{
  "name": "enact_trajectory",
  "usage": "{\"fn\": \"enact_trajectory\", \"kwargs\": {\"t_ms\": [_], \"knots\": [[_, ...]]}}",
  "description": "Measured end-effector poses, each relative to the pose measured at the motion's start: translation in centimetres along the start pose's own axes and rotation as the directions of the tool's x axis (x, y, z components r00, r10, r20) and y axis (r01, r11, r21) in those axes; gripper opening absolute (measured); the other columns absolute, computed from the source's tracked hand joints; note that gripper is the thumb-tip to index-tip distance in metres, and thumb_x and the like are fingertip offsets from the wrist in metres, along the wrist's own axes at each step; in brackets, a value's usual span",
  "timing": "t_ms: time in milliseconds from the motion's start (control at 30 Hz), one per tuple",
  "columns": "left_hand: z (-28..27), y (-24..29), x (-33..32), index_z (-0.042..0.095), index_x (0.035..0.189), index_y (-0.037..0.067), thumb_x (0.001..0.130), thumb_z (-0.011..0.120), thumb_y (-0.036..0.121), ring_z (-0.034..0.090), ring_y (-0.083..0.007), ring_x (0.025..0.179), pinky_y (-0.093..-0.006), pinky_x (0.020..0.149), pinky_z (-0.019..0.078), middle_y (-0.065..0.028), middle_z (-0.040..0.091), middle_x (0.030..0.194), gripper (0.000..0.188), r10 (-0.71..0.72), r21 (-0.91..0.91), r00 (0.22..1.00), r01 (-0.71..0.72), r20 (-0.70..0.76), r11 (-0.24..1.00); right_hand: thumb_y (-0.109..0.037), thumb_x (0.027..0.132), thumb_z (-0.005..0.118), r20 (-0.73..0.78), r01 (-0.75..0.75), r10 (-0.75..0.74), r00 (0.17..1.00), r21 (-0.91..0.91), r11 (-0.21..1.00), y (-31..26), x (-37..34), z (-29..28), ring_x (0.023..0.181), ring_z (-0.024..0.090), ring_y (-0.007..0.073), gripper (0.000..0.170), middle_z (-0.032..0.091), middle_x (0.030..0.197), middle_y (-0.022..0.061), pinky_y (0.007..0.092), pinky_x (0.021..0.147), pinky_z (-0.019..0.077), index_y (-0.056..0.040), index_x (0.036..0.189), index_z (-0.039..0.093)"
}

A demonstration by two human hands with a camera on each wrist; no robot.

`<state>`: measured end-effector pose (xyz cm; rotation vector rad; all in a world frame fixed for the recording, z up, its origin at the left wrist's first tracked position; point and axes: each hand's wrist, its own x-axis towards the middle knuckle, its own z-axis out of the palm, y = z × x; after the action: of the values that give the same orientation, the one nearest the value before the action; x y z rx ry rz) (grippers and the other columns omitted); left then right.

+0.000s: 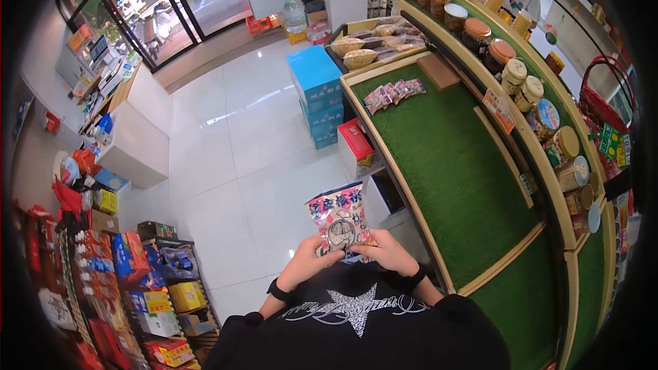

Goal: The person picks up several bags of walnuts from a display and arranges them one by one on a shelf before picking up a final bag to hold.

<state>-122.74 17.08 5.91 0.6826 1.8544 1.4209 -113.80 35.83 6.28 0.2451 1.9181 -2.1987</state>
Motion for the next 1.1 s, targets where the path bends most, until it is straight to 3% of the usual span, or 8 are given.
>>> {"fn": "enact_trajectory", "kwargs": {"t_ms": [67, 133, 267, 367, 600, 767, 1033, 1100], "knots": [[-1.6, -0.5, 0.6, 0.061, 0.100, 0.001, 0.076, 0.067, 0.017, 0.060, -0.0134, 0.075, -0.0276, 0.065, 0.0474, -0.0084, 0.063, 0.082, 0.029, -0.036, 0.002, 0.999, 0.036, 0.031, 0.999, -0.018, 0.084, 0.062, -0.002, -0.079, 0.079, 0.997, -0.031, 0.996, 0.2, 1.3, 0.2, 0.063, 0.049, 0.0048, 0.024, 0.057, 0.070, -0.0010, 0.0213, 0.056, 0.0402, -0.0003, 0.099, 0.059], [-2.9, -1.1, 1.6, 0.063, 0.098, 0.001, 0.075, 0.068, 0.017, 0.061, -0.0129, 0.075, -0.0266, 0.068, 0.0475, -0.0091, 0.065, 0.085, 0.028, 0.166, 0.075, 0.985, -0.170, 0.056, 0.983, -0.018, 0.084, 0.062, 0.047, -0.053, 0.058, 0.997, -0.110, 0.993, -0.2, 2.2, 0.3, 0.062, 0.050, 0.0053, 0.023, 0.056, 0.067, -0.0005, 0.0216, 0.056, 0.0406, 0.0003, 0.097, 0.059], [-4.2, 0.2, 3.4, 0.064, 0.098, 0.001, 0.078, 0.065, 0.014, 0.060, -0.0116, 0.078, -0.0261, 0.070, 0.0463, -0.0091, 0.066, 0.088, 0.024, -0.043, -0.001, 0.992, 0.044, 0.115, 0.999, -0.025, 0.083, 0.063, 0.036, 0.021, -0.016, 0.999, -0.148, 0.989, 1.0, 4.4, -0.7, 0.062, 0.051, 0.0094, 0.031, 0.058, 0.067, 0.0037, 0.0256, 0.058, 0.0421, 0.0018, 0.096, 0.058], [-4.9, 0.0, 5.9, 0.064, 0.099, 0.001, 0.080, 0.063, 0.012, 0.059, -0.0104, 0.076, -0.0257, 0.069, 0.0457, -0.0080, 0.066, 0.087, 0.022, -0.066, -0.047, 0.991, 0.072, 0.118, 0.996, -0.030, 0.082, 0.062, 0.029, 0.035, -0.027, 0.999, -0.319, 0.947, 0.2, 6.1, -2.5, 0.063, 0.053, 0.0128, 0.035, 0.059, 0.071, 0.0078, 0.0278, 0.060, 0.0422, 0.0019, 0.097, 0.057], [-5.5, 0.7, 16.1, 0.063, 0.100, 0.001, 0.081, 0.063, 0.013, 0.057, -0.0102, 0.073, -0.0253, 0.068, 0.0454, -0.0073, 0.065, 0.087, 0.023, -0.072, -0.048, 0.959, 0.089, 0.275, 0.995, -0.032, 0.083, 0.060, -0.246, 0.042, -0.093, 0.965, -0.206, 0.978, -0.7, 9.4, -8.4, 0.065, 0.053, 0.0160, 0.035, 0.058, 0.071, 0.0105, 0.0286, 0.060, 0.0408, 0.0016, 0.089, 0.057], [-4.4, 3.1, 23.8, 0.060, 0.104, -0.001, 0.080, 0.064, 0.017, 0.059, -0.0137, 0.082, -0.0276, 0.075, 0.0454, -0.0085, 0.065, 0.092, 0.030, 0.088, 0.184, 0.906, -0.178, 0.414, 0.967, -0.033, 0.084, 0.058, -0.406, 0.048, -0.160, 0.900, -0.272, 0.961, -1.1, 10.4, -13.1, 0.065, 0.054, 0.0181, 0.034, 0.058, 0.072, 0.0113, 0.0307, 0.059, 0.0404, 0.0010, 0.088, 0.059], [-1.1, 3.7, 33.3, 0.053, 0.105, -0.003, 0.082, 0.065, 0.021, 0.059, -0.0132, 0.076, -0.0257, 0.070, 0.0466, -0.0071, 0.061, 0.088, 0.035, 0.022, -0.067, 0.883, 0.011, 0.468, 0.998, -0.033, 0.083, 0.059, -0.659, -0.084, -0.151, 0.737, -0.311, 0.947, -2.4, 10.7, -17.5, 0.069, 0.057, 0.0208, 0.037, 0.060, 0.077, 0.0124, 0.0314, 0.063, 0.0434, 0.0009, 0.098, 0.059], [-0.6, 3.0, 36.0, 0.054, 0.101, -0.003, 0.082, 0.064, 0.021, 0.057, -0.0122, 0.073, -0.0257, 0.067, 0.0457, -0.0071, 0.061, 0.085, 0.032, 0.017, 0.015, 0.851, -0.029, 0.525, 0.999, -0.024, 0.083, 0.061, -0.776, -0.132, 0.013, 0.631, -0.090, 0.987, -3.0, 11.4, -17.7, 0.080, 0.060, 0.0161, 0.033, 0.063, 0.086, 0.0104, 0.0287, 0.072, 0.0459, 0.0008, 0.104, 0.057]]}}
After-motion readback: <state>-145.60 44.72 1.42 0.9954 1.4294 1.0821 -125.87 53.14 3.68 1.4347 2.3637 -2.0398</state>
